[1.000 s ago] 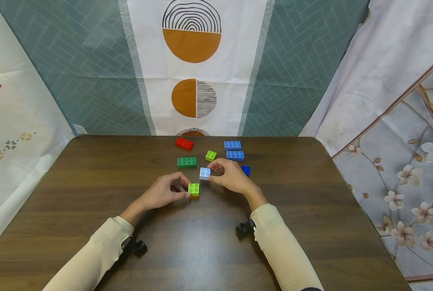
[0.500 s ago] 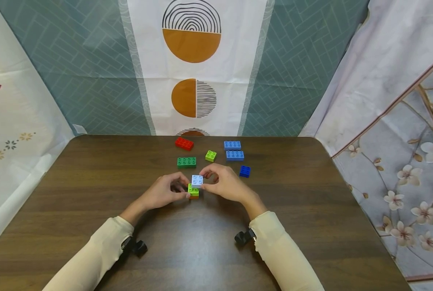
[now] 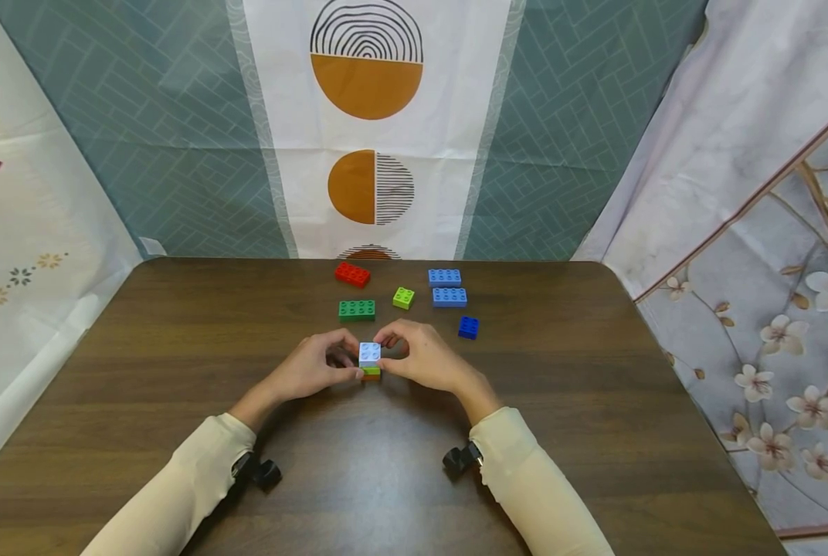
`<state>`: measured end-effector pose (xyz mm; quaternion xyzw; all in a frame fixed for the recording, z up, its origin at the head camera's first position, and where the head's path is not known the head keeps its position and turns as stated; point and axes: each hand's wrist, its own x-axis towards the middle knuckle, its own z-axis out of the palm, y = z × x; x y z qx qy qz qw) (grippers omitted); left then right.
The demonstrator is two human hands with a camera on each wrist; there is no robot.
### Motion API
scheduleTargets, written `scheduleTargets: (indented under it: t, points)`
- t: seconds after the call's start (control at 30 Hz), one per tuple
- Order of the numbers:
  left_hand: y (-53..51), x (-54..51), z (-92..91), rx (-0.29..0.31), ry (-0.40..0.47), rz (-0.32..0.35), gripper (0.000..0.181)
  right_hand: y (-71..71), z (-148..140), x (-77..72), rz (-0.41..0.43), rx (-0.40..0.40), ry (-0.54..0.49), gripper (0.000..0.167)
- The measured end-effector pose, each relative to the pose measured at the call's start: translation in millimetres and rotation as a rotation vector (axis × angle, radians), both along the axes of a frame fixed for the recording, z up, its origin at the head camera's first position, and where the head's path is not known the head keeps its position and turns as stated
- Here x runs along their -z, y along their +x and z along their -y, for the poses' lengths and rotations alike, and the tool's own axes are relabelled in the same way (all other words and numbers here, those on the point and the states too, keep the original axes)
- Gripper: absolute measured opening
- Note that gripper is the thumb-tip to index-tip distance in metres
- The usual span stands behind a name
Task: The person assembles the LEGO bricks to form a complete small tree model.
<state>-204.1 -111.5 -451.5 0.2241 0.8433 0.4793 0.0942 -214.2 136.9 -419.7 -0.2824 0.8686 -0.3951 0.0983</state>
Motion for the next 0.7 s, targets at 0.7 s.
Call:
scheduleTargets:
  t: [0.7]
  points:
    - [-0.7,-7.7,5.8,-0.028,0.067,-0.078,0.030,-1.4,0.5,4.2,0.005,-0.013,0.005,0.033]
